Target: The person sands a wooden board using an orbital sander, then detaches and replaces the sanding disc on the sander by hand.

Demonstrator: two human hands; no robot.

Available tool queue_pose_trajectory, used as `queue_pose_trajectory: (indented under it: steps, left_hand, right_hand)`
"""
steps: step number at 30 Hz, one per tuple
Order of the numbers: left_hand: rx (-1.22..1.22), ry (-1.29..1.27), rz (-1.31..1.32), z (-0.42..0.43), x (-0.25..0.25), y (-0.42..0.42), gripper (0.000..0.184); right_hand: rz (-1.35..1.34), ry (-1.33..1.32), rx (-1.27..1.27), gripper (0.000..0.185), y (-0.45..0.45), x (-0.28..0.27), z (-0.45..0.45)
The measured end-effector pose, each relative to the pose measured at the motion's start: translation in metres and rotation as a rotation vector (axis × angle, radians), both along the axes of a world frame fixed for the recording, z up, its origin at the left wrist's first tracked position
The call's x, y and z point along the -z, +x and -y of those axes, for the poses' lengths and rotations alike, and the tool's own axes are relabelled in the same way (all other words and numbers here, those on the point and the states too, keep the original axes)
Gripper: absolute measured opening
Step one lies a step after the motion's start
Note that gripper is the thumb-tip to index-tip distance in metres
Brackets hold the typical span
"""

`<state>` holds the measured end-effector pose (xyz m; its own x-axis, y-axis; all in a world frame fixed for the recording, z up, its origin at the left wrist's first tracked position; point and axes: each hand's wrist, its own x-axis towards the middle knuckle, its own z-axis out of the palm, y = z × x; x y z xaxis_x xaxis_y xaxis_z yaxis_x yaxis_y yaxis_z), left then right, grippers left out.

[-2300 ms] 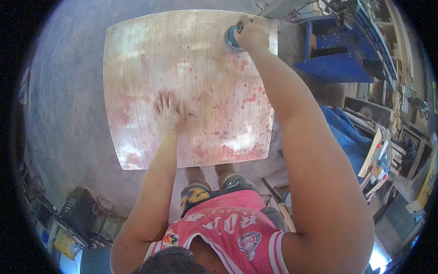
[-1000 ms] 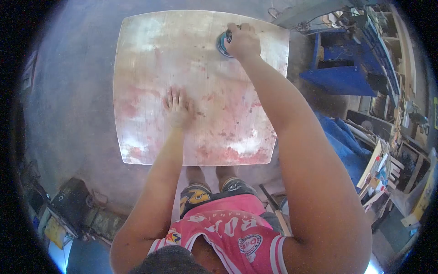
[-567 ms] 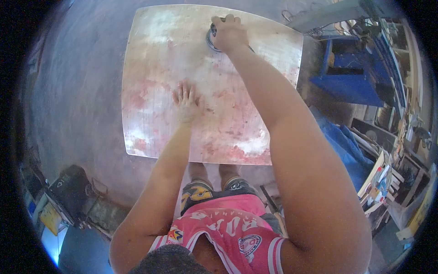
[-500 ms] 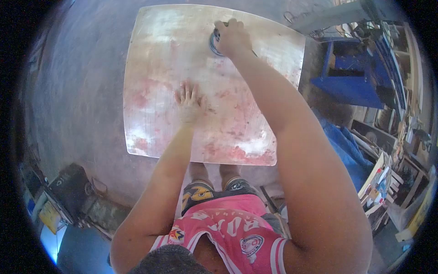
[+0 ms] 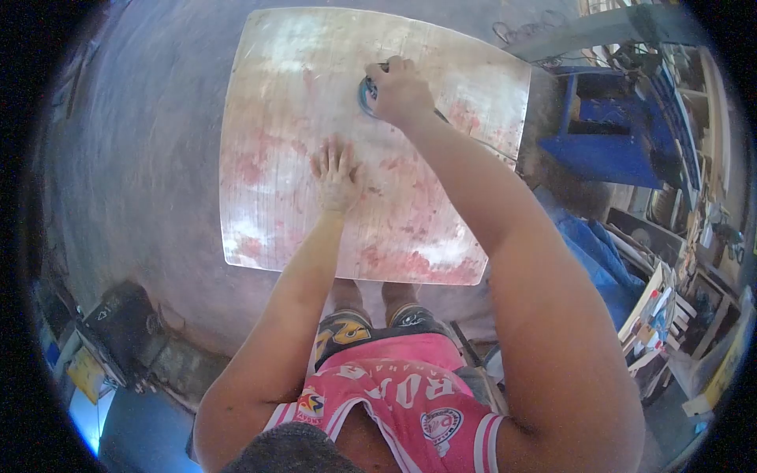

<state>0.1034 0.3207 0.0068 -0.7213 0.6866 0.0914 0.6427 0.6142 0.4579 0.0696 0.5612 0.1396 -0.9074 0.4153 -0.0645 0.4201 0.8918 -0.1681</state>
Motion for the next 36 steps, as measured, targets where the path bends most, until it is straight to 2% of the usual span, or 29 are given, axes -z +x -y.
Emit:
queue_pose_trajectory:
  steps: [6,9,11,14,18,21,23,25,26,28,29,34,36]
  left_hand:
    - [-0.011,0.012,-0.002,0.0,0.001,0.001,0.064]
    - [-0.01,-0.008,0.019,0.0,-0.002,-0.001,0.064]
    - [-0.002,-0.035,0.041,0.003,-0.002,0.008,0.064]
    - [-0.009,0.001,-0.07,-0.003,0.011,-0.002,0.065]
    - [0.003,-0.043,-0.024,0.0,0.003,0.002,0.071]
    - [0.024,-0.037,0.005,0.003,0.003,-0.004,0.081]
    - [0.081,-0.026,0.036,0.009,0.008,0.0,0.088]
    - [0.054,0.232,-0.016,0.007,0.021,-0.007,0.078]
    - [0.093,0.239,-0.014,0.004,0.023,-0.009,0.078]
    - [0.052,0.467,-0.038,-0.003,0.026,-0.007,0.088]
    - [0.076,0.471,-0.034,-0.012,0.03,0.006,0.088]
    - [0.286,0.466,0.347,-0.047,0.047,0.082,0.07]
    - [0.362,0.452,0.495,-0.062,0.055,0.114,0.062]
  right_hand:
    - [-0.07,0.027,0.102,0.043,-0.021,-0.005,-0.011]
    - [-0.04,0.031,0.093,0.044,-0.011,-0.003,-0.004]
    - [-0.039,-0.013,-0.008,0.043,0.01,0.001,0.009]
    - [-0.042,0.003,0.007,0.043,0.009,-0.004,0.014]
    - [-0.122,-0.01,0.077,0.037,-0.015,-0.002,0.002]
    - [-0.104,-0.029,0.098,0.044,-0.009,-0.003,0.012]
    - [0.014,-0.189,-0.007,0.038,0.017,-0.014,0.037]
    - [-0.119,-0.188,0.001,0.03,0.044,0.005,0.069]
    - [-0.05,-0.183,-0.047,0.033,0.053,-0.004,0.077]
    - [0.014,-0.173,-0.076,0.035,0.075,-0.017,0.092]
    - [-0.027,-0.197,-0.075,0.031,0.088,-0.015,0.102]
    - [-0.112,-0.316,0.088,0.026,0.162,0.004,0.093]
    - [-0.19,-0.172,0.158,0.027,0.207,0.006,0.078]
